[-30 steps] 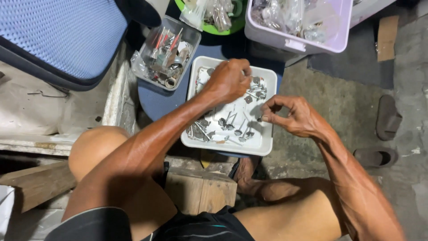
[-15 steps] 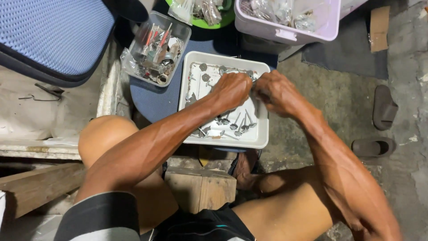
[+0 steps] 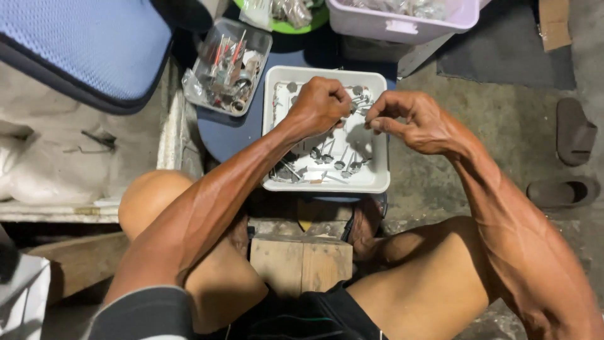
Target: The person sits on a low stool and sorts small metal fasteners, including screws and washers, from a white tray. They pick up individual pieces, separate them, and place them back into the tray.
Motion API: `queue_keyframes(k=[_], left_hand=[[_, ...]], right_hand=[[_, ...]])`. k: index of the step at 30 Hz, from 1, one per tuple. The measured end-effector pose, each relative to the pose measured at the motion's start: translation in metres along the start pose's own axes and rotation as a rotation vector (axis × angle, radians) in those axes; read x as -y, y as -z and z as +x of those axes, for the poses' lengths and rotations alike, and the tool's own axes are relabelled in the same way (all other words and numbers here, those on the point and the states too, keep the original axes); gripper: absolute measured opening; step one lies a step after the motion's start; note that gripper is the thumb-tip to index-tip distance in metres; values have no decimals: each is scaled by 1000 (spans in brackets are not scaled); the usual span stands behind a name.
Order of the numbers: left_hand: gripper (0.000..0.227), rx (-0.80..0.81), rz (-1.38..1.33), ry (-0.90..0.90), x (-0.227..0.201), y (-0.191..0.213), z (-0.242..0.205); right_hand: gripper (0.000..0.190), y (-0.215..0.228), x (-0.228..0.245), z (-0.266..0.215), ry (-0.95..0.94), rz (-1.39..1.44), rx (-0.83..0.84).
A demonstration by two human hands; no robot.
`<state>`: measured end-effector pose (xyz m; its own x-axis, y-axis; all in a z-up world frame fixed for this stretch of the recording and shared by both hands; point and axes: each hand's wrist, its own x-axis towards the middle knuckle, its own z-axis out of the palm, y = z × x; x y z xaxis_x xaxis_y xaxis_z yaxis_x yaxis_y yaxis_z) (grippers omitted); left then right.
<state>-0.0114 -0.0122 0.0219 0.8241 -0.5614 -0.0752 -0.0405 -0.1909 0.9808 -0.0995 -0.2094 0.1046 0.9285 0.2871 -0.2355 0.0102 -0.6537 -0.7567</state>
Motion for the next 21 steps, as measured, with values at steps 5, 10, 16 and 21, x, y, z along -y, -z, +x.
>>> queue_keyframes(k=[5, 10, 16, 21], left_hand=[[14, 15, -116, 138, -11, 6, -10], [16, -27, -232, 182, -15, 6, -6], [6, -68, -280, 238, -9, 5, -2], [10, -49, -21, -28, -7, 2, -7]], right_hand=[[11, -2, 2, 1, -8, -28, 15], [11, 0, 3, 3, -23, -34, 22], [10, 3, 7, 9, -96, -72, 56], [10, 0, -8, 11, -46, 159, 8]])
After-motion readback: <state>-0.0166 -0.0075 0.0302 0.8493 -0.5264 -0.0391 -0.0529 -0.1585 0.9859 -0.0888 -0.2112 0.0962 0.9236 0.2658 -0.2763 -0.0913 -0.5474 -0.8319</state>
